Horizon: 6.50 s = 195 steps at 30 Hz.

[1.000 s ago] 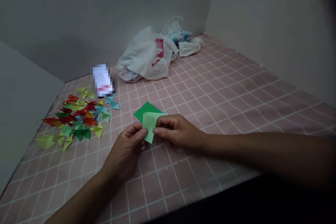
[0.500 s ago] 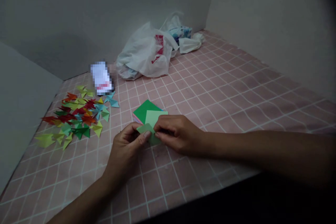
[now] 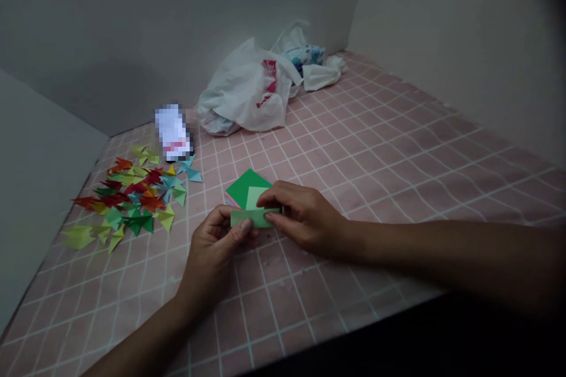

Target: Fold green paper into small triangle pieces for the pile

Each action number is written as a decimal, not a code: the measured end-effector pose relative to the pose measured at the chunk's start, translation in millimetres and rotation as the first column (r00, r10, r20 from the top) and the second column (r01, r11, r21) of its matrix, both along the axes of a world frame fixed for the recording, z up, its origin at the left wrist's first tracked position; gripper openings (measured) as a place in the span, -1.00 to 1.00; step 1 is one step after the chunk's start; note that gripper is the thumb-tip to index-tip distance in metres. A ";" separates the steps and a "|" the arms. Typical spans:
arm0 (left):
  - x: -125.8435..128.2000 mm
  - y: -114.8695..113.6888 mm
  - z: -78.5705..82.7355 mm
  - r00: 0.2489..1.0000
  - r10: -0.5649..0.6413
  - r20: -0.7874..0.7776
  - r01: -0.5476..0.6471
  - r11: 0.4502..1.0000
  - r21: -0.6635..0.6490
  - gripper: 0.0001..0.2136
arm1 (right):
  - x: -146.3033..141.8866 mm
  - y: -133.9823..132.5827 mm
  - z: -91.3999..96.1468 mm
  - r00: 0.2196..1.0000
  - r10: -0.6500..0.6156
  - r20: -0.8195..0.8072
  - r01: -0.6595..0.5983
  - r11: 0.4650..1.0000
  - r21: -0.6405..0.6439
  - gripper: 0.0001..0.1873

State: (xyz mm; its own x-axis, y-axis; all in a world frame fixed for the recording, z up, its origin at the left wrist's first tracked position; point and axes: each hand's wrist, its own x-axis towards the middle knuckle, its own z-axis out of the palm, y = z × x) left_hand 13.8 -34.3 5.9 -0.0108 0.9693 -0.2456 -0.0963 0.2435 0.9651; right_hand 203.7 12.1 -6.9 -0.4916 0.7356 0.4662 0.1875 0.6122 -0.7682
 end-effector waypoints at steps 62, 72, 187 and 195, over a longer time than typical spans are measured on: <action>-12.1 2.8 8.5 0.870 0.171 -0.462 -0.022 0.951 0.309 -0.91 | 2.4 6.1 -1.2 0.999 0.033 -0.019 -0.035 0.991 -0.128 -0.89; -13.2 3.8 2.5 0.903 0.159 -0.399 -0.052 0.962 0.267 -0.90 | -1.5 6.8 0.5 0.976 -0.034 -0.216 -0.100 0.810 -0.579 -0.98; -8.1 0.4 -3.8 0.822 0.017 -0.570 0.214 0.917 0.336 -0.92 | -1.4 5.9 0.0 0.962 0.215 -0.169 -0.273 0.784 -0.558 -0.87; -7.2 -0.7 -2.7 0.764 0.053 -0.643 0.279 0.871 0.404 -0.90 | 0.1 6.7 -0.3 0.956 0.244 -0.161 -0.292 0.785 -0.546 -0.86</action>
